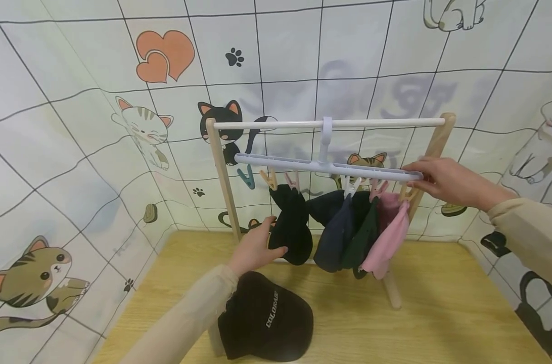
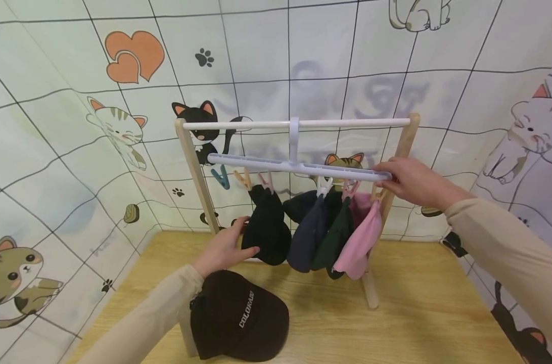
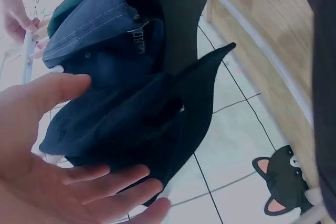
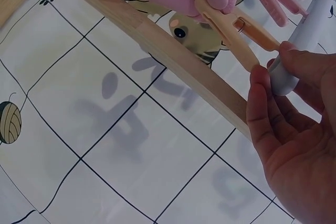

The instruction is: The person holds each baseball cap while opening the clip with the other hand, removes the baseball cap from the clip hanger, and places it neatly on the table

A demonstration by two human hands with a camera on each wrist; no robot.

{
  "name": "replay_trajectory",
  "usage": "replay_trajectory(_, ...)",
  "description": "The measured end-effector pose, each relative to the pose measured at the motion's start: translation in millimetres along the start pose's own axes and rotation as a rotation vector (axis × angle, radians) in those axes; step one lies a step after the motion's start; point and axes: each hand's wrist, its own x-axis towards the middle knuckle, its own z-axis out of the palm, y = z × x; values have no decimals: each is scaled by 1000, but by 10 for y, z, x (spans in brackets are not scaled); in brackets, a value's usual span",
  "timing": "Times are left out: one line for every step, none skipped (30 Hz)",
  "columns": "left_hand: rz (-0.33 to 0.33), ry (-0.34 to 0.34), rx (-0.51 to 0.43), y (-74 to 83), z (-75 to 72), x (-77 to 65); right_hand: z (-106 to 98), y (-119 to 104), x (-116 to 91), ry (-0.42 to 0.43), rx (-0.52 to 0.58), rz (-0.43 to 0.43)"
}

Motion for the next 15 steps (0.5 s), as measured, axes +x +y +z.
replay_trajectory(4, 13, -7, 30, 4, 40, 0, 0, 2, 0, -2, -2)
replay_trajectory(10, 27, -5, 52, 10, 83, 0, 0, 3, 0, -3, -3)
replay_trajectory(10, 39, -6, 76, 13, 128, -2, -1, 3, 1, -5, -2)
replay_trajectory(9, 52, -10, 100, 14, 171, -4, -2, 3, 1, -6, -2)
replay_trajectory(6, 63, -11, 120, 18, 217, -6, -3, 3, 0, -6, -1)
replay_trajectory(-2, 73, -14, 143, 18, 255, -6, -3, 3, 1, -7, -2)
replay_trajectory(-9, 82, -16, 160, 20, 291, -6, -3, 4, 1, -6, -4)
replay_trajectory(-13, 89, -14, 176, 26, 327, -4, -3, 4, 1, -4, -4)
replay_trajectory(-18, 96, -22, 190, 32, 361, -1, -3, 5, 1, -2, -7)
replay_trajectory(-20, 102, -27, 202, 40, 390, 3, -2, 6, 0, 0, -8)
replay_trajectory(-20, 106, -31, 214, 48, 419, 7, -1, 7, 1, 0, -10)
replay_trajectory(-19, 110, -39, 223, 56, 443, 11, 0, 9, 3, 1, -11)
replay_trajectory(-19, 114, -50, 233, 64, 466, 15, 1, 10, 4, 1, -13)
replay_trajectory(-23, 119, -57, 243, 72, 487, 19, 3, 11, 5, 1, -20)
replay_trajectory(-27, 125, -67, 252, 78, 504, 24, 4, 13, 6, -1, -23)
